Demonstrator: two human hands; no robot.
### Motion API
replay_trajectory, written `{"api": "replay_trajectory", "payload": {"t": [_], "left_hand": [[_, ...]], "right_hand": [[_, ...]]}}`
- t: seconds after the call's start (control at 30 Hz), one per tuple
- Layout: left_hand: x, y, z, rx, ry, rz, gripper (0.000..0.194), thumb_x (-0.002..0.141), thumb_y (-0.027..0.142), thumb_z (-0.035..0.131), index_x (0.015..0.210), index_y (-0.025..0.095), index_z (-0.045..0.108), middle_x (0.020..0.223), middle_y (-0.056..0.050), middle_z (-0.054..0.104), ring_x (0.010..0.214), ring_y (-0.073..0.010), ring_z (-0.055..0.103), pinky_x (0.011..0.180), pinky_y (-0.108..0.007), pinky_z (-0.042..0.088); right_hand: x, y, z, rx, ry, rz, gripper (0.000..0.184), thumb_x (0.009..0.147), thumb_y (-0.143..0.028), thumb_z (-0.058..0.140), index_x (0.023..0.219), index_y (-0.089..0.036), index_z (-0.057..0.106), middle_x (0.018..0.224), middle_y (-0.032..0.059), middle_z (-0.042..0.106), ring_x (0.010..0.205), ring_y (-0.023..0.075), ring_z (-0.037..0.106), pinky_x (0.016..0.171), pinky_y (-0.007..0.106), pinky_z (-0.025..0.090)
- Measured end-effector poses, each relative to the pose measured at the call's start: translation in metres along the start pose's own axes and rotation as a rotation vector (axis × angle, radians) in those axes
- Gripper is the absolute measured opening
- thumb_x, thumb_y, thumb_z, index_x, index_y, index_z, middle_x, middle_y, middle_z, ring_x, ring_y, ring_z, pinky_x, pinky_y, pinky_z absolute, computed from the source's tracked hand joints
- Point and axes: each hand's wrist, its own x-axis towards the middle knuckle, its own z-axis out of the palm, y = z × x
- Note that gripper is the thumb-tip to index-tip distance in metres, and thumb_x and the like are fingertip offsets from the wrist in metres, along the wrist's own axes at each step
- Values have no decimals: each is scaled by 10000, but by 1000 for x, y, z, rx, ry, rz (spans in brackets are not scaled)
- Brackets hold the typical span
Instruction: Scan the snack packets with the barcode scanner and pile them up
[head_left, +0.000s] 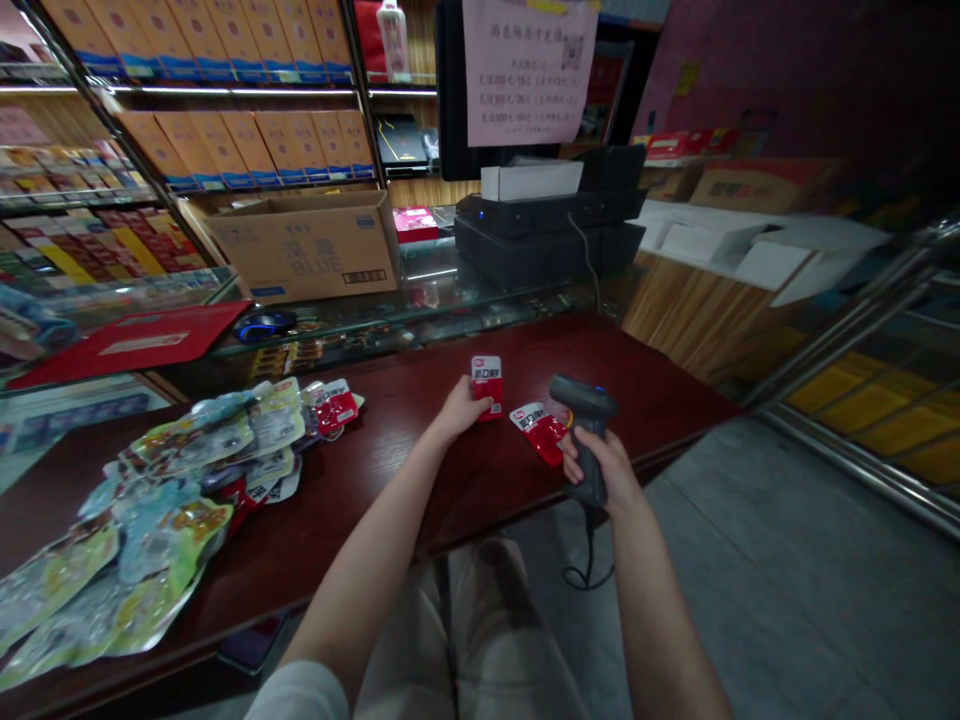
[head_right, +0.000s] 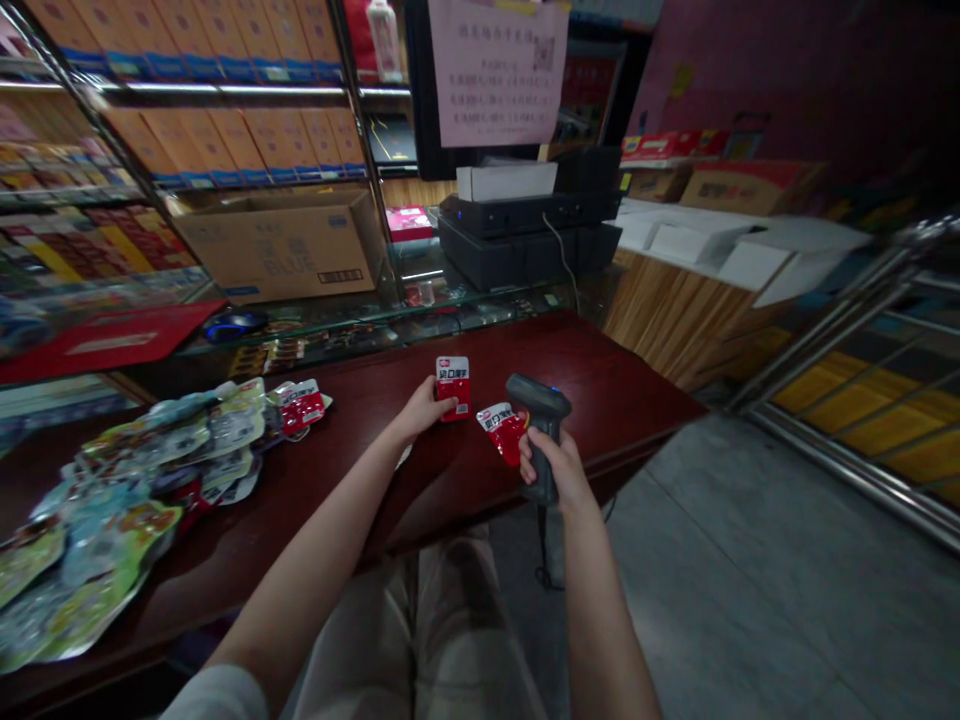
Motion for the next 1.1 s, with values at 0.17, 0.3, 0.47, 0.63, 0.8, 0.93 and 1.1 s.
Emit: {"api": "replay_trajectory", "payload": {"t": [0.17,0.3,0.47,0.63,0.8,0.93,1.1], "left_hand": [[1,8,-17,-392,114,61,267,723,144,629,953,175,497,885,-15,649,764,-137,643,822,-354,532],[1,17,-41,-463,252,131,235,743,169,608,944,178,486,868,-2,634,766,-127,628,821,-331,523],[2,18,-79,-498,381,207,223,756,167,586,933,199,452,884,4,624,806,-122,620,832,-307,514],[-3,8,-114,-557,403,248,259,764,209,603,954,212,428,907,2,624,804,-116,617,835,-305,510],[-7,-3,-128,-619,451,252,293,758,219,626,954,224,409,945,-2,632,835,-120,625,856,-314,506],[-9,-7,-126,-578,466,215,291,761,241,635,944,222,409,940,-1,622,839,-120,623,842,-307,514],[-12,-6,-122,-540,475,159,253,781,223,615,955,212,431,904,-11,621,804,-141,632,789,-331,535]], "right_hand": [[2,3,18,-10,-20,17,313,754,-361,727,928,-194,529,557,-68,527,343,61,420,350,196,340],[7,12,40,-19,-74,65,327,743,-396,729,904,-188,535,537,-73,515,329,60,414,339,198,339],[19,22,79,-18,-164,114,365,752,-389,712,1007,-169,572,533,-81,517,327,54,414,342,187,342],[39,35,118,-1,-220,185,404,702,-401,739,976,-149,584,508,-76,521,317,65,415,327,195,335],[52,52,139,29,-244,221,382,669,-408,758,893,-151,585,485,-73,514,312,61,403,322,189,324],[54,56,139,28,-243,240,354,671,-394,762,867,-161,582,481,-72,516,308,59,397,316,187,322],[51,57,132,18,-236,233,341,666,-387,769,838,-167,573,477,-74,514,304,61,396,311,191,327]]}}
